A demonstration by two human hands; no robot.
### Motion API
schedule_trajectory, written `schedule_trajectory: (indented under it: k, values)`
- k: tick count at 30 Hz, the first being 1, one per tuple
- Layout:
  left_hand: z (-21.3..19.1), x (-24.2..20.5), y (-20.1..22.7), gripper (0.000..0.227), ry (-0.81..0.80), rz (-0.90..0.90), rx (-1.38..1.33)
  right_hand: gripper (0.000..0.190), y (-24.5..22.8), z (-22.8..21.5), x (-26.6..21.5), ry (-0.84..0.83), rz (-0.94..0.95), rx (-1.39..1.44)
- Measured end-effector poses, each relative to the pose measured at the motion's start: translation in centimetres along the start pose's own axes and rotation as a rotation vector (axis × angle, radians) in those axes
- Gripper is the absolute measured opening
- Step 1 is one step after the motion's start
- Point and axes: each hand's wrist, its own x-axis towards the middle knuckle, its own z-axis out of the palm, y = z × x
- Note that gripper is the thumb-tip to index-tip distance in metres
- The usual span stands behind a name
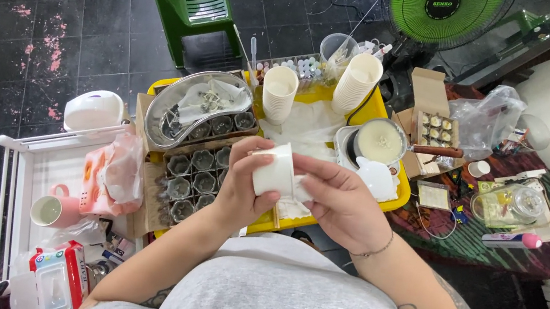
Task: Wiping the inside of paper cups with a cloth to prepare them for candle making.
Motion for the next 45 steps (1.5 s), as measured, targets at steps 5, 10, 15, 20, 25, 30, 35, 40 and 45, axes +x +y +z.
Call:
schedule_trajectory:
  k: [5,10,15,20,25,30,35,40,45]
  values:
    - [1.6,0.1,0.4,0.043,0.026,-0.253,-0.352,0.046,-0.6,0.7,-0.5,0.005,-0.090,-0.075]
    - [1.8,0.7,1.0,0.040,0.000,-0.418,-0.706,0.042,-0.5,-3.8,-0.8,-0.056,-0.227,-0.547]
    - [1.8,1.4,1.6,0.037,-0.043,-0.568,-0.874,0.032,-3.1,-5.1,-0.6,-0.268,-0.247,-0.683]
    - [2.6,1.7,1.5,0.036,-0.043,-0.650,-0.966,0.033,-2.9,-8.9,0.1,-0.232,-0.107,-0.565]
    - [3.2,3.0,2.2,0.041,-0.003,-0.599,-0.939,0.043,-5.0,-3.7,1.4,-0.295,-0.118,-0.358]
    - [3.8,3.5,3.1,0.045,0.066,-0.526,-0.739,0.050,-4.9,-4.2,1.3,-0.248,-0.320,-0.864]
    - [5.6,3.4,2.6,0.036,0.101,-0.671,-0.886,0.046,-5.5,-4.1,0.4,-0.263,-0.353,-0.805]
    - [6.6,6.1,4.5,0.028,0.116,-1.110,-1.053,0.047,-6.6,-4.7,-0.1,-0.257,-0.437,-0.935]
    - [7.9,5.7,4.0,0.027,0.202,-1.084,-1.158,0.034,-8.2,-4.8,-0.1,-0.217,-0.580,-1.267]
